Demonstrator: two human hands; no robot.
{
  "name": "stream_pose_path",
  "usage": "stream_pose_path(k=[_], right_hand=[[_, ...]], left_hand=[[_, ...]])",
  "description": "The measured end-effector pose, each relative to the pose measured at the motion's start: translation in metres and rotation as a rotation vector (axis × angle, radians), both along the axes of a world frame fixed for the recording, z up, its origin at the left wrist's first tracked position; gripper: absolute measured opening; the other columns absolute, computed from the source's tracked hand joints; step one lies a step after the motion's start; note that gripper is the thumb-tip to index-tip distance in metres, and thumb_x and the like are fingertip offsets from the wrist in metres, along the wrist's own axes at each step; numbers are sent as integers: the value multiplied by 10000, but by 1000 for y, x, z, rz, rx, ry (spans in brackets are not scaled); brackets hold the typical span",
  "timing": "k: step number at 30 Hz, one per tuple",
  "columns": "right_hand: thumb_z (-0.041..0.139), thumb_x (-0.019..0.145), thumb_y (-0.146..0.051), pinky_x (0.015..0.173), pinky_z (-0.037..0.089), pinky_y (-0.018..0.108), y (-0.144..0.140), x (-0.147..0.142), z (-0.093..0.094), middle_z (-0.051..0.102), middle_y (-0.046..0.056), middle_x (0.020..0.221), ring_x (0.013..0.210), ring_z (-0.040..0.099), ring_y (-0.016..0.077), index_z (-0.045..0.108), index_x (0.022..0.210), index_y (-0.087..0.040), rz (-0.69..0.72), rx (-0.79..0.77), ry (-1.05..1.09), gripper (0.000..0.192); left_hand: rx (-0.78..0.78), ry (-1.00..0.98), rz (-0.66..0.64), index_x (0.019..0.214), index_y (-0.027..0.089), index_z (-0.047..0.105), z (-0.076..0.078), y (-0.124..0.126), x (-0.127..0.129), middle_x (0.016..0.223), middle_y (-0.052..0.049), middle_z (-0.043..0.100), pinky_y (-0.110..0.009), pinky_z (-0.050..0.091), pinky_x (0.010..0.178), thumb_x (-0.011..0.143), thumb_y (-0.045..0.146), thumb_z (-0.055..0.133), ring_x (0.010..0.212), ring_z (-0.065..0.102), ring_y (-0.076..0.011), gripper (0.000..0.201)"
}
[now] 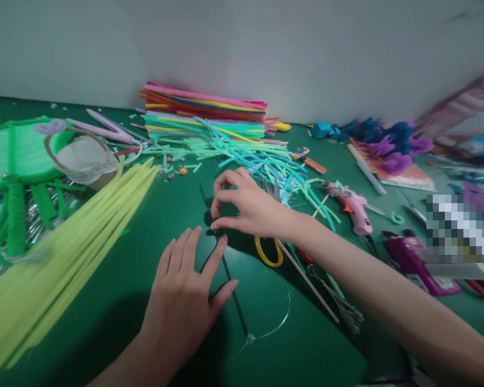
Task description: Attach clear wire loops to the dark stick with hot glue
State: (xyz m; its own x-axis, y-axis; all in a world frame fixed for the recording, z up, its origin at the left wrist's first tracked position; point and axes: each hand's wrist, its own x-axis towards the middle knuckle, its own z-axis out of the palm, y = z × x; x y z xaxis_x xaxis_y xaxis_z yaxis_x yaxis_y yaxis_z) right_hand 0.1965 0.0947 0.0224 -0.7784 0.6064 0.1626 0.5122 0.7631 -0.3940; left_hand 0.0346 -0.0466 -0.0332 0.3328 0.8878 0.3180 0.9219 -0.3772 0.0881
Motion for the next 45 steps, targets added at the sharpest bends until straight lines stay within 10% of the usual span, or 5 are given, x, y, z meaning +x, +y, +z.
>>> stream_pose_path(k=[28, 45], right_hand=[[459, 982, -195, 860, 399, 429, -48, 12, -17, 612, 142, 1178, 1118, 448, 283, 709, 1126, -150, 68, 398, -185, 292], [511, 942, -167, 828, 394, 409, -44, 4, -3, 598, 135, 1188, 1119, 473, 286, 726, 950, -129, 151, 414, -305, 218]], left_hand=[[33, -43, 12, 1271, 169, 655, -1, -2, 1, 1393, -265, 505, -587, 423, 1030, 905, 480, 553, 1292, 496, -429, 491], [93, -36, -13, 1221, 173, 689, -9, 1, -2, 1353, -277, 532, -604, 464, 962, 906, 480, 545, 1247, 530, -448, 463]])
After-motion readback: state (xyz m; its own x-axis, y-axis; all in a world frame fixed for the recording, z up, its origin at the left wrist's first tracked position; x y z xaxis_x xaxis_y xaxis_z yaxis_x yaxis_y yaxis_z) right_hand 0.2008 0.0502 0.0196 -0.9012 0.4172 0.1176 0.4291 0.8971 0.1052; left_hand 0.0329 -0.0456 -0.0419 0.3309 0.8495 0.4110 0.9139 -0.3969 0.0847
